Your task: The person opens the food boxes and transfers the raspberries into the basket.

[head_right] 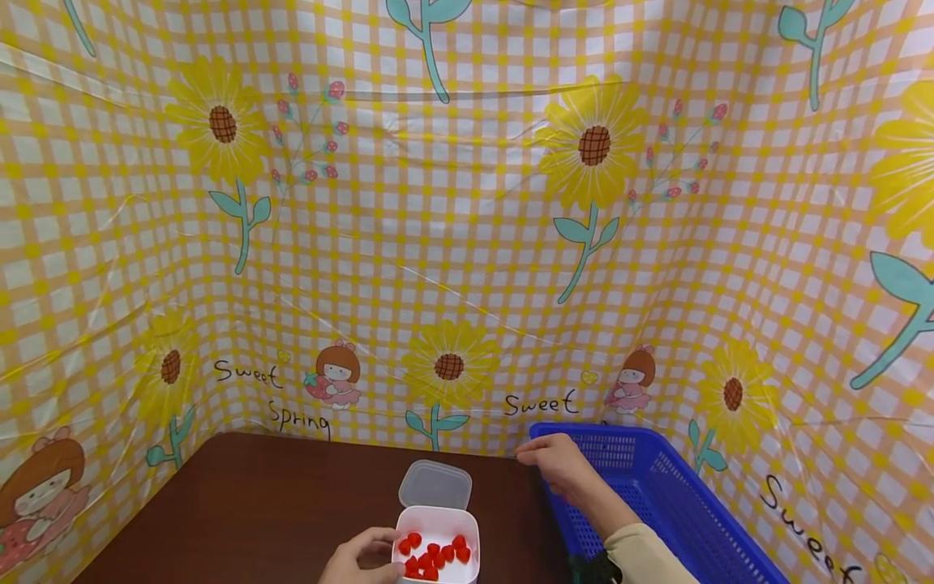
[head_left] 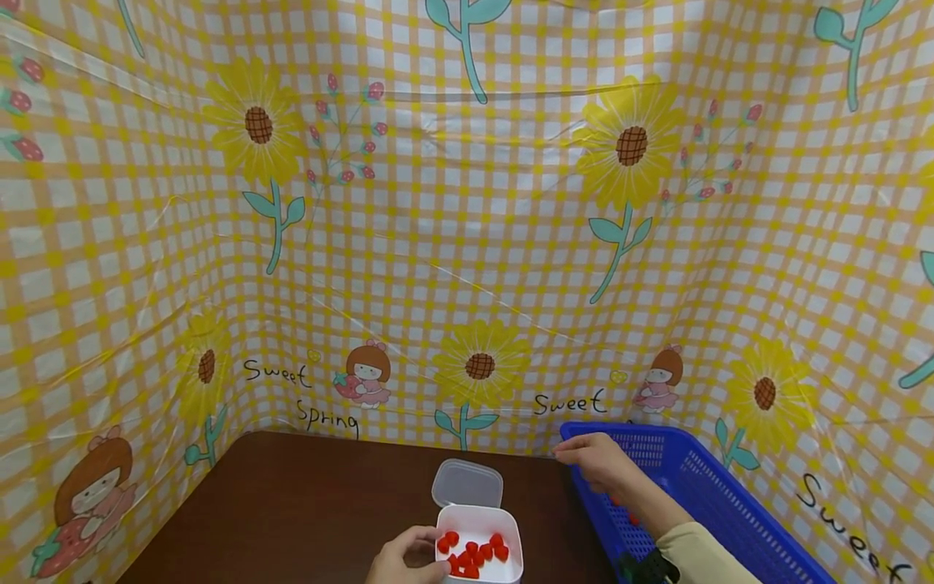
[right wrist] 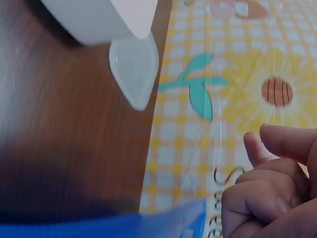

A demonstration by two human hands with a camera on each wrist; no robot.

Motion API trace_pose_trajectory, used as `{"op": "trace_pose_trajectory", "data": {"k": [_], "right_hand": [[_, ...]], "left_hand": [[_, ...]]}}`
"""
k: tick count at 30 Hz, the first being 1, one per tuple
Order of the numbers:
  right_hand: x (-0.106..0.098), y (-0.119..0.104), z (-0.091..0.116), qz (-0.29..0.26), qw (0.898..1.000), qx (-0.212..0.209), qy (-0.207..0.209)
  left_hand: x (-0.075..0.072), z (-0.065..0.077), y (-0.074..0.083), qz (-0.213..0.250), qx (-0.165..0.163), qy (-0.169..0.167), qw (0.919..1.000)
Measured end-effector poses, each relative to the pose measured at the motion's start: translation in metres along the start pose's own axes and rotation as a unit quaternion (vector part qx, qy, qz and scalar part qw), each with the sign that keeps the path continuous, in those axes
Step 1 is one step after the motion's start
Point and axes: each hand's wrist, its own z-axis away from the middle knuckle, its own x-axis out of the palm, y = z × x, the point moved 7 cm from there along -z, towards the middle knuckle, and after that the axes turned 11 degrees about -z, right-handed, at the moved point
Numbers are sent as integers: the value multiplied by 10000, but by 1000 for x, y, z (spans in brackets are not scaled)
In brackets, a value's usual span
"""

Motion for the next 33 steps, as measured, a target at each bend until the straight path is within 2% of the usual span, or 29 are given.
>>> {"op": "trace_pose_trajectory", "data": {"k": [9, 14, 25, 33], "right_hand": [[43, 0, 6, -149, 9983, -51, -556], [63, 3, 8, -203, 9972, 21, -717], [100, 13, 8, -378, 9921, 115, -1191], [124, 22, 11, -417, 9877, 228, -1488]], "left_hand": [[-1, 0, 3, -29, -24, 82, 10000], [-1, 2, 5, 31, 25, 73, 10000], [-2, 3, 4, 54, 82, 119, 9999], [-2, 3, 6, 76, 70, 33, 9999]]}}
